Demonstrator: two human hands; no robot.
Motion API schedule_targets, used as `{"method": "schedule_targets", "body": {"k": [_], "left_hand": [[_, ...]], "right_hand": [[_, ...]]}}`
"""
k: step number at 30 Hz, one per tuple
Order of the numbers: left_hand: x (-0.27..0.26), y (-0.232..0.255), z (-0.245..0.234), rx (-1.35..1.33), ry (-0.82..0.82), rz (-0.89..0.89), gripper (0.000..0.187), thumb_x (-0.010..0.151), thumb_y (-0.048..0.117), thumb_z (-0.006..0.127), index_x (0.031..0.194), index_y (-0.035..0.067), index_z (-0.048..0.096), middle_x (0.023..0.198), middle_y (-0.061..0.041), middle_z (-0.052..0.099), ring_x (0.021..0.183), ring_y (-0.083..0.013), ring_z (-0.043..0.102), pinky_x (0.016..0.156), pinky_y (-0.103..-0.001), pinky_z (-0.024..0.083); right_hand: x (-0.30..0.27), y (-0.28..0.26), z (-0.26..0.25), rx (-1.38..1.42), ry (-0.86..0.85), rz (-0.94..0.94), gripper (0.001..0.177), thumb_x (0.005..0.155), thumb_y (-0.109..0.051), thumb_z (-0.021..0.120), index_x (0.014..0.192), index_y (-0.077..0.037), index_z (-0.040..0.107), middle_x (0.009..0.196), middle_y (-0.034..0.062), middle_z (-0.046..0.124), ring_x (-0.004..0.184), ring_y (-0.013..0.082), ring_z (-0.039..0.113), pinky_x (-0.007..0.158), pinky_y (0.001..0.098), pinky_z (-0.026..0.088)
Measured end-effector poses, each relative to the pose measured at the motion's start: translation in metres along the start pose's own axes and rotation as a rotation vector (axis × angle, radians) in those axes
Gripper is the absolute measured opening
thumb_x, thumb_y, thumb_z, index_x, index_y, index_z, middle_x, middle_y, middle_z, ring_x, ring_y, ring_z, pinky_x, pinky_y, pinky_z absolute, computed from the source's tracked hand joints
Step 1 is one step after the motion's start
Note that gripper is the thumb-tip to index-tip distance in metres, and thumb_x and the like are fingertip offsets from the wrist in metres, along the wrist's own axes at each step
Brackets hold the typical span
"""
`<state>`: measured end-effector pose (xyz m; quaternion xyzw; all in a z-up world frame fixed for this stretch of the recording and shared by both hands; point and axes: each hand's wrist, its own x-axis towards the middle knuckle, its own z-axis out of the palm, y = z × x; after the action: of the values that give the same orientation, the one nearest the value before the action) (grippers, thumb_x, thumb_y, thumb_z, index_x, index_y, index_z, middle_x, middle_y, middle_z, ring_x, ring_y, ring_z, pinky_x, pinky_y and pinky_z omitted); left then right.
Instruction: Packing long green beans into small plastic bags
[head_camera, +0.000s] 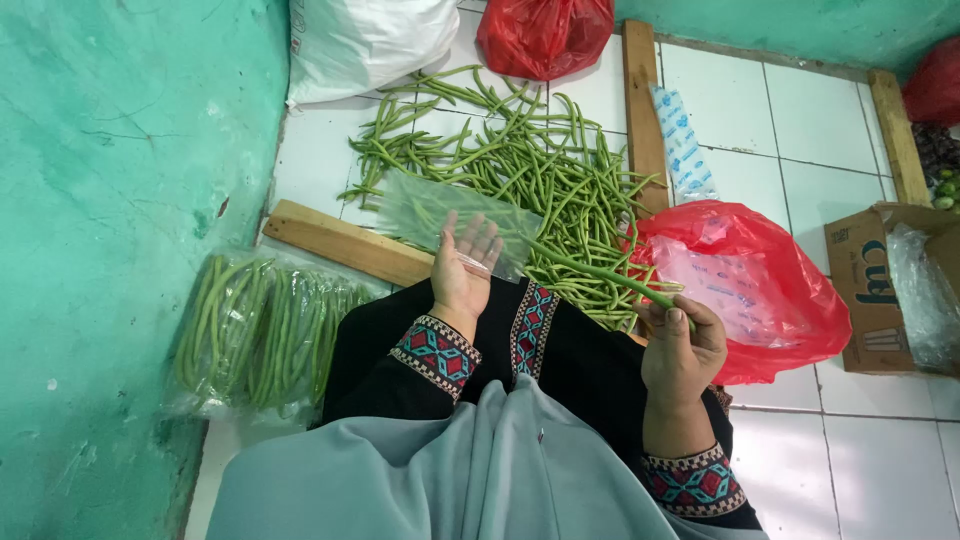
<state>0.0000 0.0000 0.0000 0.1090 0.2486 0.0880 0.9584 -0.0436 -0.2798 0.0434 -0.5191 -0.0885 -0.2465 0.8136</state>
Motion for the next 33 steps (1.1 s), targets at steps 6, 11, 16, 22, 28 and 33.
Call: {"method": "schedule_targets", "body": {"k": [6,11,16,22,28,33], "left_hand": [[-0.004,0.003,-0.002,-0.016,-0.022,0.003,0.04,0.108,0.045,0.037,0.142,0.028,0.05,0.137,-0.012,0.062,0.12,-0.032,0.065,0.101,-0.049,0.057],[-0.003,0.003,0.001,-0.01,-0.023,0.009,0.04,0.108,0.045,0.037,0.141,0.028,0.051,0.139,-0.012,0.061,0.121,-0.0323,0.064,0.102,-0.049,0.057],[-0.006,0.0,0.002,0.011,-0.023,0.012,0.039,0.108,0.045,0.039,0.14,0.028,0.052,0.138,-0.01,0.062,0.12,-0.031,0.065,0.101,-0.048,0.058],[-0.017,-0.02,-0.002,0.047,-0.013,-0.039,0.039,0.109,0.042,0.037,0.14,0.026,0.052,0.135,-0.01,0.064,0.116,-0.03,0.067,0.099,-0.048,0.059],[-0.024,-0.054,-0.041,0.129,-0.02,-0.165,0.043,0.109,0.038,0.038,0.147,0.021,0.049,0.133,-0.013,0.066,0.115,-0.0334,0.067,0.098,-0.05,0.058],[-0.017,-0.067,-0.076,0.126,0.019,-0.227,0.041,0.107,0.038,0.045,0.14,0.018,0.057,0.128,-0.015,0.069,0.112,-0.0367,0.069,0.097,-0.053,0.059]], "right_hand": [[0.004,-0.007,-0.003,-0.022,0.0,-0.04,0.015,0.102,0.005,0.059,0.115,0.012,0.055,0.096,0.0262,0.067,0.088,0.0361,0.076,0.082,0.0584,0.068],[0.008,-0.013,-0.014,-0.031,0.016,-0.042,0.017,0.103,0.004,0.058,0.118,0.011,0.055,0.098,0.0249,0.066,0.09,0.0348,0.076,0.083,0.0562,0.069],[0.004,-0.016,-0.012,-0.031,0.009,-0.014,0.017,0.103,0.003,0.058,0.118,0.011,0.055,0.096,0.025,0.068,0.089,0.0348,0.076,0.085,0.0542,0.068],[-0.006,0.011,-0.004,-0.003,0.01,0.064,0.014,0.102,0.002,0.059,0.115,0.007,0.058,0.099,0.0228,0.069,0.09,0.032,0.076,0.081,0.0534,0.068],[-0.028,0.057,0.008,-0.012,-0.016,0.239,0.022,0.095,0.005,0.068,0.107,0.0,0.051,0.095,0.0185,0.071,0.082,0.0292,0.077,0.076,0.0472,0.068],[-0.036,0.094,-0.01,-0.496,-0.309,0.041,0.024,0.085,0.003,0.084,0.098,0.001,0.064,0.094,0.0182,0.069,0.093,0.0288,0.074,0.079,0.0415,0.06]]}}
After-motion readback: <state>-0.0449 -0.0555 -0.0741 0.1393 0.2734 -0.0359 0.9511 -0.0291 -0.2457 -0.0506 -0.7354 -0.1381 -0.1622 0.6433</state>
